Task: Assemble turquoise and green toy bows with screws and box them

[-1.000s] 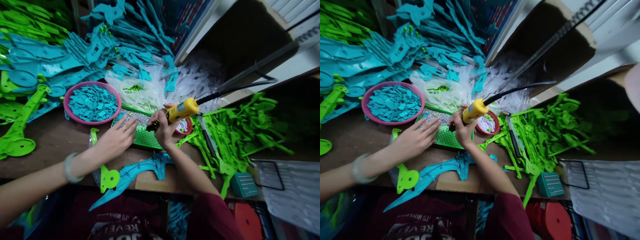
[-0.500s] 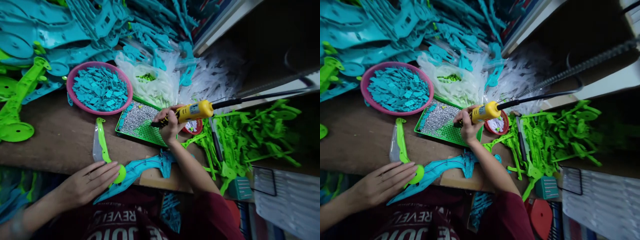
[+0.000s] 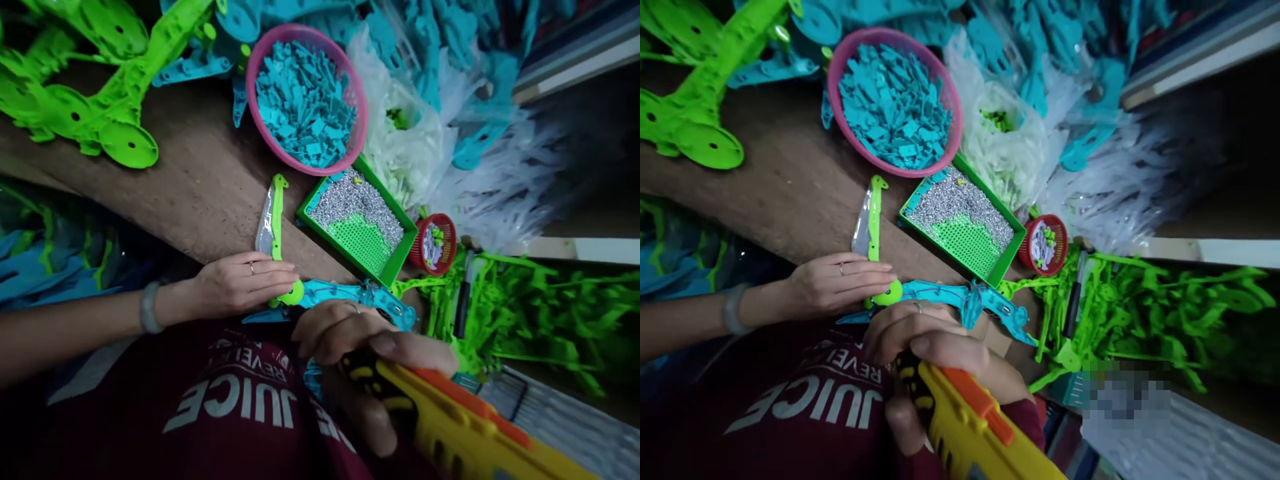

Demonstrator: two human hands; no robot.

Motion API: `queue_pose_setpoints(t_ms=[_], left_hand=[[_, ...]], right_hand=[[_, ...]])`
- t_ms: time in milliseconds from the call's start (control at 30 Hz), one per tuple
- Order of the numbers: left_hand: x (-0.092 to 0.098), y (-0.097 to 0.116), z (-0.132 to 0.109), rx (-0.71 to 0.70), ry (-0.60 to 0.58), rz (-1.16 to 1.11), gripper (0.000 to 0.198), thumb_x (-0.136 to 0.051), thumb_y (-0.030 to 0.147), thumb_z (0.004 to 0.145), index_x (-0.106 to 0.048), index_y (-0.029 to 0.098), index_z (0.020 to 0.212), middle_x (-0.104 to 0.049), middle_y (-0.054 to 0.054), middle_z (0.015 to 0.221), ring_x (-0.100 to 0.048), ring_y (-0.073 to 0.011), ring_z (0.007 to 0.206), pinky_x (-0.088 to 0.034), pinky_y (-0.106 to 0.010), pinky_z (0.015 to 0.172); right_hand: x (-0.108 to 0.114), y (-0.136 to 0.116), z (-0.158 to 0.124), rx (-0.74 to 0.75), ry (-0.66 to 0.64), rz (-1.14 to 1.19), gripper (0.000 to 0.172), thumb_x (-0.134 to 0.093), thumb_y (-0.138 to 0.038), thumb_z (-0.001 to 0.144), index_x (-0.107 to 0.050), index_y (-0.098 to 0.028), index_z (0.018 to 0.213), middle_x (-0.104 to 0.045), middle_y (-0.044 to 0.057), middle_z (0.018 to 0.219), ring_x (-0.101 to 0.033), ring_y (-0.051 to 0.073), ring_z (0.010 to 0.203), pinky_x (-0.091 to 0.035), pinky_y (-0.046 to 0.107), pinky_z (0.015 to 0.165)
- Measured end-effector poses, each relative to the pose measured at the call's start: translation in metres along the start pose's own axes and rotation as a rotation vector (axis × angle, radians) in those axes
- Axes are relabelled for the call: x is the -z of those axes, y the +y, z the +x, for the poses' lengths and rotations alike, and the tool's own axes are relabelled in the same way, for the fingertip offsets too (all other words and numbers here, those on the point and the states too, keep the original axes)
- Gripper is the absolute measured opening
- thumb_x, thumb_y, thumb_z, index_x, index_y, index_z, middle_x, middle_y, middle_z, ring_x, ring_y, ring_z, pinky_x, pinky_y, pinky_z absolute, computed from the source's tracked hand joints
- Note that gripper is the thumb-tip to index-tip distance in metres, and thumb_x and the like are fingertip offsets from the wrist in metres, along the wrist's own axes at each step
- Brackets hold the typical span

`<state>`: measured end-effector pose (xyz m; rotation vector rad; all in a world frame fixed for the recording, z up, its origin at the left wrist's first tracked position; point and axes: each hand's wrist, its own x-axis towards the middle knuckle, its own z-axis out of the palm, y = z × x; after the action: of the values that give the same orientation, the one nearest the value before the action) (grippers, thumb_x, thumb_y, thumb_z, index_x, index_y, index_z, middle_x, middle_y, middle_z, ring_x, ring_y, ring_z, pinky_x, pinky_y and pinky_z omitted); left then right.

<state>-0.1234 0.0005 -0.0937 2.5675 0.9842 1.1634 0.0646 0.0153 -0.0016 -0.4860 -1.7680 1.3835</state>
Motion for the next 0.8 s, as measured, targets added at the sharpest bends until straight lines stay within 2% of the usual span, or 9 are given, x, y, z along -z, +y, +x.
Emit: queue_pose_setpoints(t_ms=[100, 267, 367, 433, 500, 567, 633, 700, 800], left_hand=[[-0.004, 0.0, 0.0, -0.008, 0.052, 0.001, 0.028, -0.044, 0.012, 0.103, -0.063, 0.009, 0.122, -0.073, -0.01, 0.125, -0.066, -0.0195, 0.122, -0.054, -0.035, 0.104], [-0.006, 0.0, -0.003, 0.022, 0.062, -0.053, 0.029, -0.042, 0.013, 0.104, -0.064, 0.01, 0.122, -0.074, -0.009, 0.123, -0.066, -0.0187, 0.121, -0.054, -0.034, 0.103], [-0.004, 0.0, -0.003, 0.034, 0.058, -0.085, 0.03, -0.041, 0.012, 0.103, -0.064, 0.01, 0.123, -0.073, -0.01, 0.124, -0.064, -0.0185, 0.124, -0.052, -0.034, 0.105], [-0.002, 0.0, -0.004, 0.041, 0.036, -0.075, 0.032, -0.042, 0.011, 0.102, -0.063, 0.01, 0.126, -0.072, -0.009, 0.126, -0.062, -0.0181, 0.127, -0.049, -0.033, 0.109], [-0.001, 0.001, -0.005, 0.025, 0.0, -0.025, 0.034, -0.043, 0.009, 0.101, -0.063, 0.011, 0.128, -0.071, -0.009, 0.13, -0.06, -0.0185, 0.13, -0.046, -0.034, 0.113], [-0.004, 0.003, -0.008, -0.004, -0.019, 0.064, 0.037, -0.044, 0.007, 0.1, -0.064, 0.013, 0.129, -0.067, -0.009, 0.135, -0.058, -0.0203, 0.132, -0.044, -0.036, 0.116], [-0.007, 0.006, -0.011, -0.029, -0.016, 0.15, 0.037, -0.044, 0.007, 0.099, -0.065, 0.015, 0.129, -0.065, -0.009, 0.139, -0.056, -0.0232, 0.134, -0.043, -0.04, 0.117], [-0.011, 0.008, -0.012, -0.044, -0.002, 0.192, 0.036, -0.044, 0.008, 0.099, -0.067, 0.015, 0.126, -0.065, -0.009, 0.139, -0.055, -0.0253, 0.136, -0.044, -0.041, 0.117], [-0.013, 0.009, -0.012, -0.044, -0.005, 0.191, 0.037, -0.042, 0.008, 0.099, -0.067, 0.016, 0.125, -0.065, -0.008, 0.139, -0.054, -0.0247, 0.137, -0.045, -0.04, 0.116]], right_hand=[[0.001, 0.013, 0.006, 0.101, 0.033, 0.064, 0.041, -0.064, -0.036, 0.086, -0.042, -0.033, 0.121, -0.057, -0.005, 0.076, -0.061, 0.014, 0.06, -0.057, 0.029, 0.054], [-0.004, 0.031, 0.019, 0.148, -0.207, 0.073, 0.012, -0.058, -0.029, 0.09, -0.047, -0.024, 0.092, -0.054, -0.003, 0.068, -0.059, 0.012, 0.06, -0.054, 0.024, 0.052], [-0.006, 0.033, 0.021, 0.182, -0.31, 0.104, 0.017, -0.06, -0.03, 0.09, -0.044, -0.026, 0.086, -0.056, -0.004, 0.066, -0.061, 0.011, 0.061, -0.057, 0.022, 0.054], [0.001, 0.027, 0.024, 0.146, -0.273, 0.111, 0.02, -0.062, -0.036, 0.089, -0.044, -0.028, 0.089, -0.057, -0.006, 0.066, -0.063, 0.011, 0.059, -0.058, 0.022, 0.053], [0.016, 0.019, 0.033, 0.124, -0.078, 0.066, 0.021, -0.061, -0.044, 0.089, -0.046, -0.031, 0.096, -0.055, -0.009, 0.063, -0.061, 0.01, 0.05, -0.056, 0.022, 0.047], [0.041, 0.018, 0.048, 0.162, 0.261, -0.058, 0.019, -0.056, -0.045, 0.088, -0.048, -0.033, 0.1, -0.05, -0.011, 0.058, -0.053, 0.01, 0.041, -0.051, 0.023, 0.039], [0.068, 0.03, 0.066, 0.227, 0.582, -0.176, 0.012, -0.052, -0.038, 0.087, -0.048, -0.033, 0.097, -0.042, -0.011, 0.055, -0.044, 0.01, 0.036, -0.043, 0.022, 0.035], [0.091, 0.05, 0.082, 0.204, 0.737, -0.222, 0.011, -0.05, -0.036, 0.084, -0.045, -0.031, 0.092, -0.038, -0.01, 0.053, -0.039, 0.01, 0.035, -0.04, 0.023, 0.035], [0.107, 0.08, 0.092, 0.151, 0.793, -0.264, 0.019, -0.049, -0.043, 0.083, -0.039, -0.03, 0.092, -0.036, -0.011, 0.053, -0.039, 0.011, 0.035, -0.039, 0.024, 0.035]])
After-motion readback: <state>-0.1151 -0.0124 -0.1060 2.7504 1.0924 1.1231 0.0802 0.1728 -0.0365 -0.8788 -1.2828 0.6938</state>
